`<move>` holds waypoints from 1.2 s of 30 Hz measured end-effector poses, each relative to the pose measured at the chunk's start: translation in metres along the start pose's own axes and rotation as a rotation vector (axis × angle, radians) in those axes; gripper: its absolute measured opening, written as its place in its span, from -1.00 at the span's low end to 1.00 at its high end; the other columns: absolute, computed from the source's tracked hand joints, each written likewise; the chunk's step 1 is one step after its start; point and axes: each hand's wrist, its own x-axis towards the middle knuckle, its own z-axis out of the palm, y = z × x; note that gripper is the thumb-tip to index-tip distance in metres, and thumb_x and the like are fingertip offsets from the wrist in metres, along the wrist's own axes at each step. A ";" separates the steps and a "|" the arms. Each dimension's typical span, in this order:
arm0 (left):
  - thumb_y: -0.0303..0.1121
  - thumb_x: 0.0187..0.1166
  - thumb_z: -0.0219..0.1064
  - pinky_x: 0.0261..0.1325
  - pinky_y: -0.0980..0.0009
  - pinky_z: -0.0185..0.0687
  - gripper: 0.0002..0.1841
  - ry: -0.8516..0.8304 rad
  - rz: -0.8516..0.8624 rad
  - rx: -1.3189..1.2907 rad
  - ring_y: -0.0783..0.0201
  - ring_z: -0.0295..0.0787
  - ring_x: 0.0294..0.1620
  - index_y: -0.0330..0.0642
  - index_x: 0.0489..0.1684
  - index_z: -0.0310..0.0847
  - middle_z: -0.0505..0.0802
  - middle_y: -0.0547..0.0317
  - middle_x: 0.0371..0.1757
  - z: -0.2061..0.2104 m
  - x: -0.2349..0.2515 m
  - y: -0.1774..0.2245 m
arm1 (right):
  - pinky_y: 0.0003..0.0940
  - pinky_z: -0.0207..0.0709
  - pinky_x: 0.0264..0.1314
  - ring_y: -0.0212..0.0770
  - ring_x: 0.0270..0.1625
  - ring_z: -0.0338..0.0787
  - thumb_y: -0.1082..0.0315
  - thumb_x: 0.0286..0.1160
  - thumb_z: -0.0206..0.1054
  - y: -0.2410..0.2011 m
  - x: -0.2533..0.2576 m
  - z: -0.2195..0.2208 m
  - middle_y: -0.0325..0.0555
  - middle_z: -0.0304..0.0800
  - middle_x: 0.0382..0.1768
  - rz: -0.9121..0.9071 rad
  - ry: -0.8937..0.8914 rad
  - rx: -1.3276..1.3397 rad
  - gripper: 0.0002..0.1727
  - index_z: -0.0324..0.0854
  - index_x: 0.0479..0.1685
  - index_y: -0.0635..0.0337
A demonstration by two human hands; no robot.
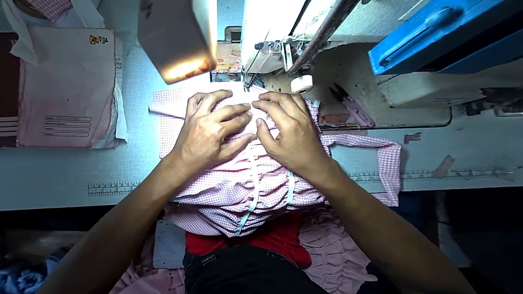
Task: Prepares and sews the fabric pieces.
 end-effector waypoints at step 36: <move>-0.27 0.70 0.35 0.59 0.23 0.59 -0.74 -0.043 0.122 -0.086 0.10 0.81 0.39 -0.22 0.02 0.91 0.93 0.00 0.16 -0.004 -0.019 0.036 | 0.11 0.31 0.58 0.28 0.55 0.49 0.23 0.76 -0.05 0.023 0.057 0.014 0.32 0.62 0.38 0.165 0.014 -0.081 -0.55 0.72 0.23 0.25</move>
